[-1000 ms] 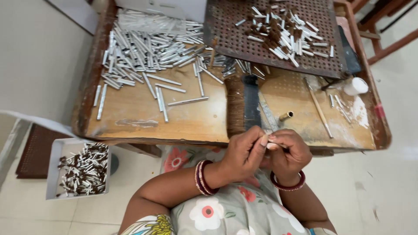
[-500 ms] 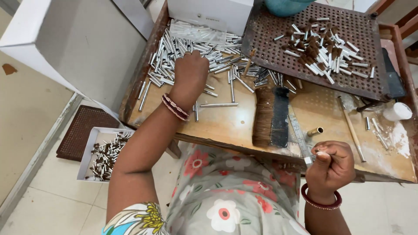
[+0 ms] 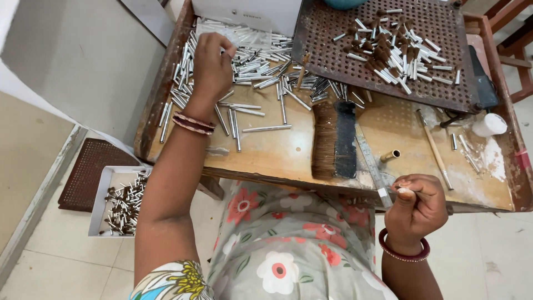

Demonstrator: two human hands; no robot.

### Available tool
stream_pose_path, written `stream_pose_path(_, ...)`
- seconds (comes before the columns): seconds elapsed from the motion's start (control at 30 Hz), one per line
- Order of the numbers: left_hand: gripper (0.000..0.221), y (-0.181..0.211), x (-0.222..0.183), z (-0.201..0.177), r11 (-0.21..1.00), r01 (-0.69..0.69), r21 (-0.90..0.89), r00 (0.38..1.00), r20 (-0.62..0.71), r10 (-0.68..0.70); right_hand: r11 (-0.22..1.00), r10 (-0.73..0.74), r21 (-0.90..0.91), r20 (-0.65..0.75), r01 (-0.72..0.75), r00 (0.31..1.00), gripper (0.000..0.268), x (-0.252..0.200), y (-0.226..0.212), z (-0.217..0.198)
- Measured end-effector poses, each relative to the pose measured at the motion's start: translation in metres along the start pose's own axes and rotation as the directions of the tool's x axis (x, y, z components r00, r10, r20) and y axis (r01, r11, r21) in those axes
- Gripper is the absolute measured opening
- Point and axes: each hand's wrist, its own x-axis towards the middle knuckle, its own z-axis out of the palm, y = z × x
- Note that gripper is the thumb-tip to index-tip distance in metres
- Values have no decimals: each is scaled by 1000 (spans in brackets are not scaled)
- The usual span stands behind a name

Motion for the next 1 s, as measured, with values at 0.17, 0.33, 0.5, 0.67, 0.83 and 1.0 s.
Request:
stream_pose_path(0.17,17,19,-6,-8,981,20,-191,990,-130,-46,999,26,-20,6,-26,1000,35,-2,-1,0)
stream_pose_path(0.33,26,164,-83,-28,826,87,-557,989,145,-6,997,75,2,29,-75,997,32,2,-9,16)
stream_pose_path(0.5,12,233,-190,14,-14,690,-723,705,668,238,986,85,145,-11,-83,996,27,4,-16,31)
stream_pose_path(0.67,11,240,-192,6,215,723,-657,575,744,339,956,198,199,111,-217,974,25,0,-22,14)
stream_pose_path(0.83,18,242,-182,-8,645,-26,-764,913,245,327,956,216,176,118,-234,969,25,-3,-26,12)
stream_pose_path(1.0,21,240,-179,-6,578,-62,-813,956,118,269,788,416,388,236,-478,878,23,-6,-28,7)
